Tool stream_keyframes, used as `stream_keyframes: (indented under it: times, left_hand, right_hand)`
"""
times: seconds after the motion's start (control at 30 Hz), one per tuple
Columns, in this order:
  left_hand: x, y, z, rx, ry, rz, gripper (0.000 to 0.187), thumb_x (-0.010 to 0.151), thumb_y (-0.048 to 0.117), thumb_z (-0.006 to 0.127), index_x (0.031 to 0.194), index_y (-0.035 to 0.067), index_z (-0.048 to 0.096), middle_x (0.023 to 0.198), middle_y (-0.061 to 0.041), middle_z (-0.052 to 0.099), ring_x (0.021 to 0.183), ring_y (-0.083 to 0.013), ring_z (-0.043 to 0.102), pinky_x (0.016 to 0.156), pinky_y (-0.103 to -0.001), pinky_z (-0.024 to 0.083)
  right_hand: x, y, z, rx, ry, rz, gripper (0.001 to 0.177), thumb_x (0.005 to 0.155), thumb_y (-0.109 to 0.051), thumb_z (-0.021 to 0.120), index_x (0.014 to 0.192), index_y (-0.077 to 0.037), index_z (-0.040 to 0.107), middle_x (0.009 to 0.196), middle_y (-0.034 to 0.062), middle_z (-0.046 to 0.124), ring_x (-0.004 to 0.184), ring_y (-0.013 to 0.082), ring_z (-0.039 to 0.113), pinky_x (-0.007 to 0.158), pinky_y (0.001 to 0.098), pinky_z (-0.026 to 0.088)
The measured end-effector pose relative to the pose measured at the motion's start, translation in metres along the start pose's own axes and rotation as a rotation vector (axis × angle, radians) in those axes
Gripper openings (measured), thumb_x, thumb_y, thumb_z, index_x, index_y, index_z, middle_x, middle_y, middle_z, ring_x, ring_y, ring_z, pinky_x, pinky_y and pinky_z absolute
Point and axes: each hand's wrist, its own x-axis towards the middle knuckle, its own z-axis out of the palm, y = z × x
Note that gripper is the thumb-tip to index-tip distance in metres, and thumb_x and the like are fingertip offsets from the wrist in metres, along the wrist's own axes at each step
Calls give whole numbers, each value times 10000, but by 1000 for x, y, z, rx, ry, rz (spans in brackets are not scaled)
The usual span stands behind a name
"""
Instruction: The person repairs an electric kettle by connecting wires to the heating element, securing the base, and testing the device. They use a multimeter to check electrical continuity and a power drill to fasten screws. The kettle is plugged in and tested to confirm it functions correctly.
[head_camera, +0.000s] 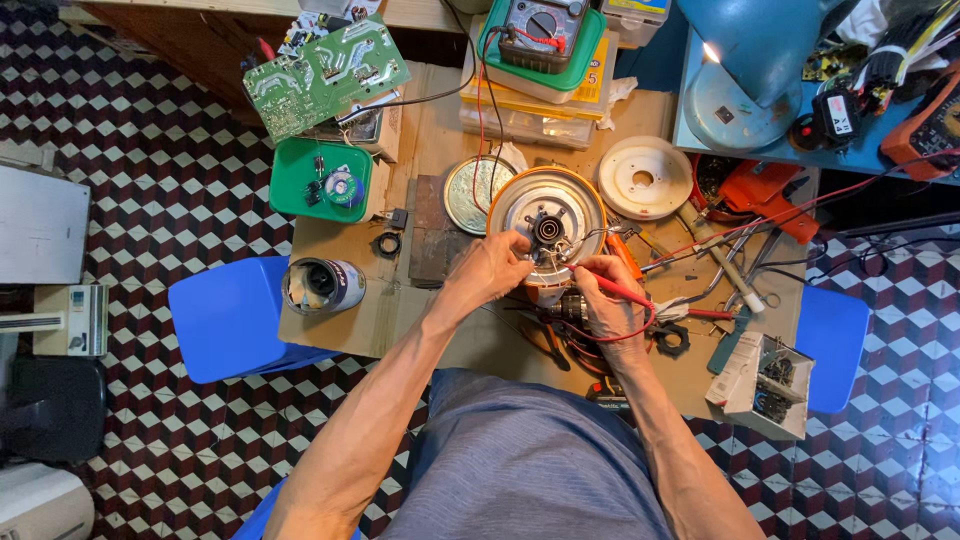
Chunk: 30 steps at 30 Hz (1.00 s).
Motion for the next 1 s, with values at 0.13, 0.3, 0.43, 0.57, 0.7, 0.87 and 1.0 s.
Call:
stream_keyframes:
  times: [0.13,0.3,0.43,0.57,0.7,0.87,1.0]
  left_hand:
    - [-3,5,7,81,108,58,362,843,270,705,1147,76,682,837,-87,784,794,-265,767,725,-409,575]
    - [-6,6,15,89,162,41,326,853,264,688,1120,81,652,881,-110,779,860,-320,758,786,-447,568]
    - [-3,7,18,126,181,3,320,852,254,685,1121,88,632,903,-146,765,882,-363,740,794,-466,562]
    - [5,6,18,155,167,-14,327,844,256,691,1125,101,630,928,-154,765,913,-380,733,811,-478,560]
    - [5,6,20,182,166,-11,344,833,252,691,1135,101,624,972,-170,759,939,-391,724,825,-494,554]
    - [8,6,23,240,159,0,348,843,247,669,1151,97,612,1005,-190,748,946,-413,714,830,-523,543]
    - [4,9,25,242,193,52,333,849,235,660,1140,84,601,989,-215,736,940,-442,700,834,-544,536]
  right_hand:
    - [-1,3,0,-2,11,-5,152,980,-127,688,1049,8,673,927,46,712,835,83,645,758,232,538]
    - [-1,7,2,43,15,-12,152,979,-119,687,1062,7,671,948,39,710,852,77,640,774,231,537]
    - [-1,7,3,23,13,-9,159,972,-122,683,1070,3,673,949,35,715,858,77,653,778,232,542]
    - [2,7,2,27,8,-2,161,976,-128,677,1073,1,674,944,36,715,854,79,656,778,234,545]
    - [-1,6,2,57,4,10,166,978,-134,676,1076,1,670,951,30,709,862,74,645,786,233,540]
    - [0,10,0,44,14,41,177,975,-150,682,1068,0,677,943,27,703,861,73,634,782,232,529]
    - [1,8,-2,50,22,52,172,968,-154,682,1046,-1,690,925,34,707,863,90,636,775,242,528]
